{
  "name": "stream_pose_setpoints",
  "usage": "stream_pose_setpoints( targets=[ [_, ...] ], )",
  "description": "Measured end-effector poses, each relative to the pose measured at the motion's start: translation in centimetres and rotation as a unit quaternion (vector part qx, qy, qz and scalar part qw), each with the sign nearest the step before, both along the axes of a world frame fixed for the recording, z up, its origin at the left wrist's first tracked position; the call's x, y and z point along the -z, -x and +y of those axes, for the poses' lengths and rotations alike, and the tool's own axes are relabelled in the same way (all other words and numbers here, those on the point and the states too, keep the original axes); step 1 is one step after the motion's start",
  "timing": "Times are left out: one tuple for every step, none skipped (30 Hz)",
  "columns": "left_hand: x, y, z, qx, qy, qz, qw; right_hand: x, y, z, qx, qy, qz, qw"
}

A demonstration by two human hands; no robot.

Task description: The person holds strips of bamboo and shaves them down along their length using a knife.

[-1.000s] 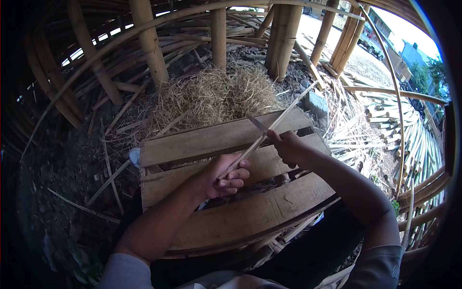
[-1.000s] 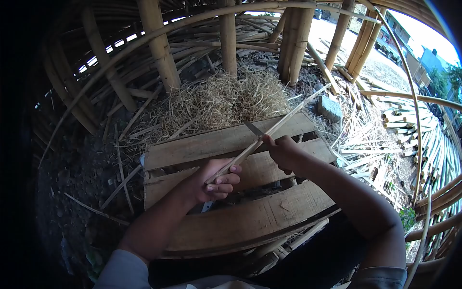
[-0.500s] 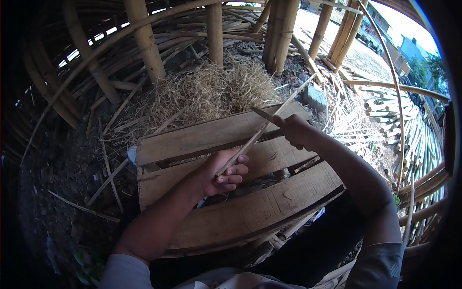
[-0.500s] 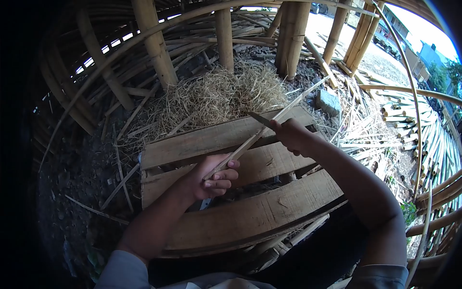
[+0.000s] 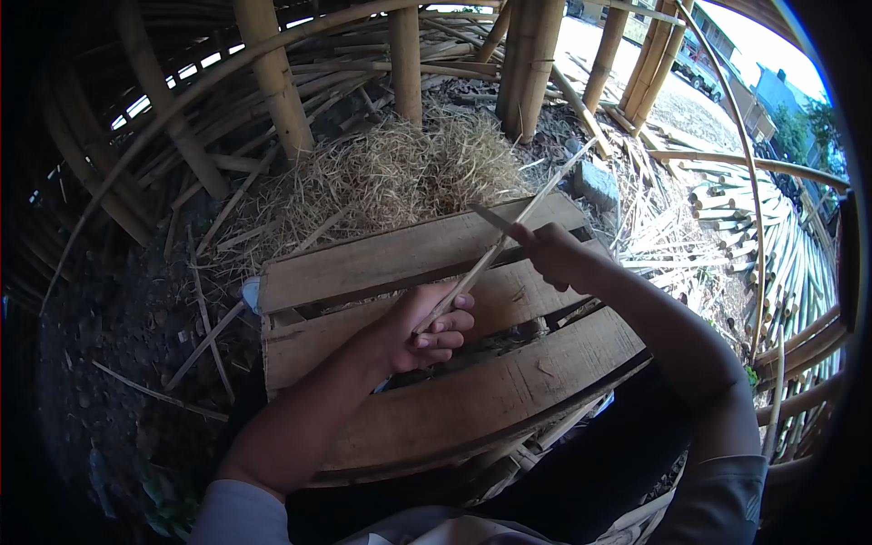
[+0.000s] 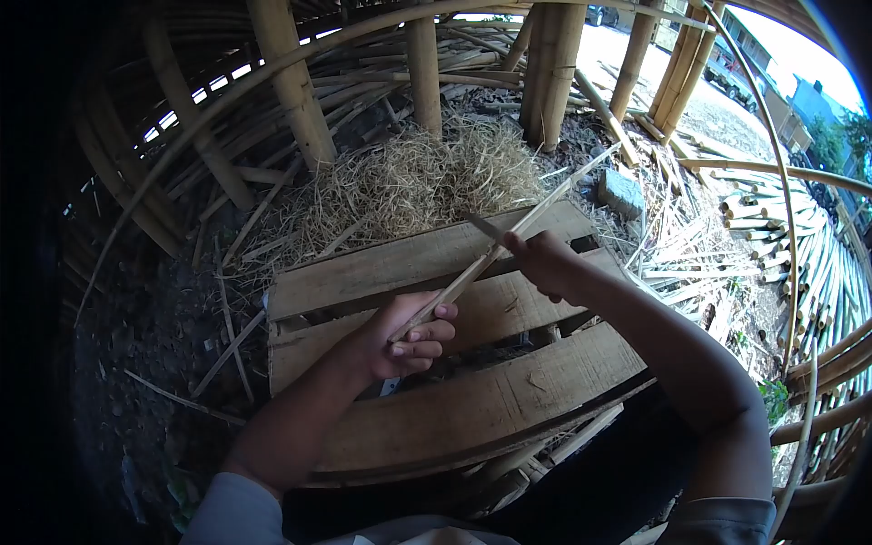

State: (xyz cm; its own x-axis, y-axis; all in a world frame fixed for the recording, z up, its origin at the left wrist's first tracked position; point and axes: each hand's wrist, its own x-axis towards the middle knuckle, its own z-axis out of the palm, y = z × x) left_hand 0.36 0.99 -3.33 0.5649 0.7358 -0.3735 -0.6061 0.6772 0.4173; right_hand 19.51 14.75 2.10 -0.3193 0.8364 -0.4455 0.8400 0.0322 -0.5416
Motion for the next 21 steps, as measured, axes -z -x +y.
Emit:
stream_pose_setpoints(
  targets=[
    [-0.1, 0.0, -0.1, -0.002, 0.000, -0.002, 1.000, -0.1, 0.8, -1.9, -0.029, 0.024, 0.011, 0.999],
    [-0.1, 0.0, -0.2, -0.007, 0.002, 0.000, 1.000, 0.4, 0.7, -1.4, -0.027, 0.027, 0.016, 0.999],
    [-0.2, 0.0, -0.2, -0.007, 0.004, 0.005, 1.000, 0.0, 0.3, 0.0, -0.060, 0.021, -0.020, 0.998],
    [-0.1, -0.2, -0.3, -0.005, 0.005, 0.004, 1.000, 0.4, -0.1, 1.0, -0.023, -0.001, -0.014, 1.000],
    [-0.1, -0.2, -0.1, -0.007, 0.003, 0.004, 1.000, 0.6, -0.3, 1.9, 0.012, -0.027, -0.006, 1.000],
    [-0.1, -0.2, 0.0, -0.008, 0.003, 0.004, 1.000, 0.2, 0.3, 0.2, 0.026, -0.033, -0.013, 0.999],
    [-0.1, 0.0, 0.0, -0.009, 0.002, 0.004, 1.000, 0.0, 0.8, -1.4, -0.053, 0.006, -0.005, 0.999],
    [0.0, 0.0, -0.1, -0.009, -0.003, 0.011, 1.000, -0.1, 0.8, -1.4, -0.069, -0.009, -0.011, 0.998],
    [0.1, 0.0, -0.3, -0.008, -0.006, 0.018, 1.000, -0.1, 0.8, -1.3, -0.084, -0.023, -0.017, 0.996],
    [0.3, -0.2, -0.4, -0.006, -0.003, 0.017, 1.000, 0.4, 0.1, 0.2, -0.038, -0.022, -0.011, 0.999],
    [0.2, -0.2, -0.4, -0.006, -0.003, 0.010, 1.000, 1.0, -0.4, 2.0, 0.007, -0.026, -0.006, 1.000],
    [0.0, -0.1, -0.1, -0.006, -0.007, 0.006, 1.000, 1.6, -0.2, 1.6, 0.015, -0.040, 0.022, 0.999],
    [-0.3, 0.0, 0.0, -0.007, -0.011, 0.006, 1.000, 1.7, 0.6, -0.5, -0.029, -0.037, 0.050, 0.998],
    [-0.6, -0.1, -0.3, -0.009, -0.013, 0.031, 0.999, 1.0, 1.1, -1.9, -0.051, -0.018, 0.044, 0.998],
    [-0.7, -0.1, -0.6, -0.012, -0.012, 0.057, 0.998, -0.2, 1.4, -3.2, -0.072, 0.004, 0.038, 0.997],
    [-0.5, -0.2, -0.6, -0.010, -0.009, 0.057, 0.998, 0.3, 1.1, -1.3, -0.066, 0.029, 0.034, 0.997],
    [-0.2, -0.4, -0.5, -0.015, 0.000, 0.033, 0.999, 0.5, 0.5, 0.3, -0.027, 0.002, 0.004, 1.000],
    [-0.3, -0.4, -0.2, -0.022, 0.002, 0.012, 1.000, 0.1, 0.6, -0.2, -0.007, -0.012, 0.008, 1.000],
    [-0.4, -0.3, -0.1, -0.021, -0.002, 0.014, 1.000, -0.1, 0.9, -1.2, 0.013, -0.026, 0.014, 0.999],
    [-0.3, -0.3, -0.2, -0.017, -0.016, 0.033, 0.999, 0.4, 1.3, -2.5, -0.022, -0.008, 0.044, 0.999],
    [-0.2, -0.3, -0.4, -0.014, -0.027, 0.051, 0.998, 0.7, 1.5, -3.7, -0.057, 0.014, 0.073, 0.996]
  ],
)
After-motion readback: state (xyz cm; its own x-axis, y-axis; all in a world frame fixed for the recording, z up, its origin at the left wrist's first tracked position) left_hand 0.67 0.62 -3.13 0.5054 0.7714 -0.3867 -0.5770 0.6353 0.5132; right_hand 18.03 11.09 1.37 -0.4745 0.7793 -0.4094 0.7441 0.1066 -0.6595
